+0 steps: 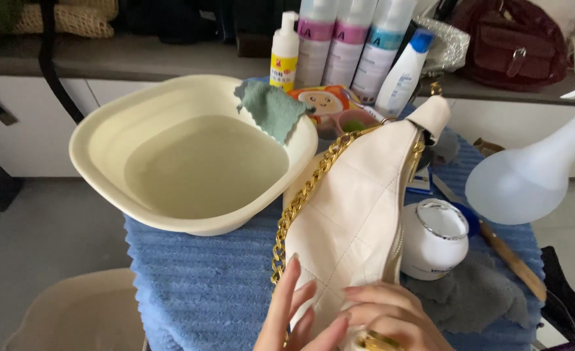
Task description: Cleaning and conditioning a white leather handbag using a cleaning cream and a cloth.
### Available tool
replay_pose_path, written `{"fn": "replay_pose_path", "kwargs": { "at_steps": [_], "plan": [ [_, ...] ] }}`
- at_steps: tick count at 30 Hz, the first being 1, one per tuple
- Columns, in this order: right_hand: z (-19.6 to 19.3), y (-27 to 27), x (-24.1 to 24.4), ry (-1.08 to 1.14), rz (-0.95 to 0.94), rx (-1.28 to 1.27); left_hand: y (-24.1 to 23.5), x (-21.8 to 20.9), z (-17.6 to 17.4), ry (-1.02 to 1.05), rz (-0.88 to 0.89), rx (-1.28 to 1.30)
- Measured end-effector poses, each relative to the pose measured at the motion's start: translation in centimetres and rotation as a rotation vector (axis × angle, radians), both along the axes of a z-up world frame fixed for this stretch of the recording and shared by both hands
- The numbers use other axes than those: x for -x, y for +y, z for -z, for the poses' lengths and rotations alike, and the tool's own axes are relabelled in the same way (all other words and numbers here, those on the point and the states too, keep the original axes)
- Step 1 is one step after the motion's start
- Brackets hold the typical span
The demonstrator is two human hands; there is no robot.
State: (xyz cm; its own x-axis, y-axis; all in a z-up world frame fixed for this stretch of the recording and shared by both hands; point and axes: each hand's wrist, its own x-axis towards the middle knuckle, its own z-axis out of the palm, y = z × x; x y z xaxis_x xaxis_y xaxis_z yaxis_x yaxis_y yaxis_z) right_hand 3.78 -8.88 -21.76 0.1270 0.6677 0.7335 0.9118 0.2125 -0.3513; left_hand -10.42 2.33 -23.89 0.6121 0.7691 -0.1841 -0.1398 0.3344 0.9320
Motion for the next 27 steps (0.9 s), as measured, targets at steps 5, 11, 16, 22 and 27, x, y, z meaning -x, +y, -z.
{"fn": "replay_pose_path", "kwargs": {
  "at_steps": [5,11,16,22,27],
  "plan": [
    [-0.9,0.9,1.7,0.048,0.113,-0.126,-1.2,-0.8,-0.6,0.007,-0.135,0.012],
    [-0.6,1.3,1.5,0.026,0.067,-0.091,-1.9,-1.0,-0.4,0.069,-0.173,0.046],
    [-0.4,1.6,1.4,-0.014,0.128,-0.122,-2.7,-0.6,-0.3,-0.026,-0.206,-0.159],
    [-0.1,1.0,0.4,-0.039,0.08,-0.041,-3.3,-1.1,-0.2,0.009,-0.272,-0.139],
    [-0.3,0.8,0.5,-0.007,0.061,-0.04,-3.3,-1.4,-1.1,0.02,-0.345,-0.09]
  ]
}}
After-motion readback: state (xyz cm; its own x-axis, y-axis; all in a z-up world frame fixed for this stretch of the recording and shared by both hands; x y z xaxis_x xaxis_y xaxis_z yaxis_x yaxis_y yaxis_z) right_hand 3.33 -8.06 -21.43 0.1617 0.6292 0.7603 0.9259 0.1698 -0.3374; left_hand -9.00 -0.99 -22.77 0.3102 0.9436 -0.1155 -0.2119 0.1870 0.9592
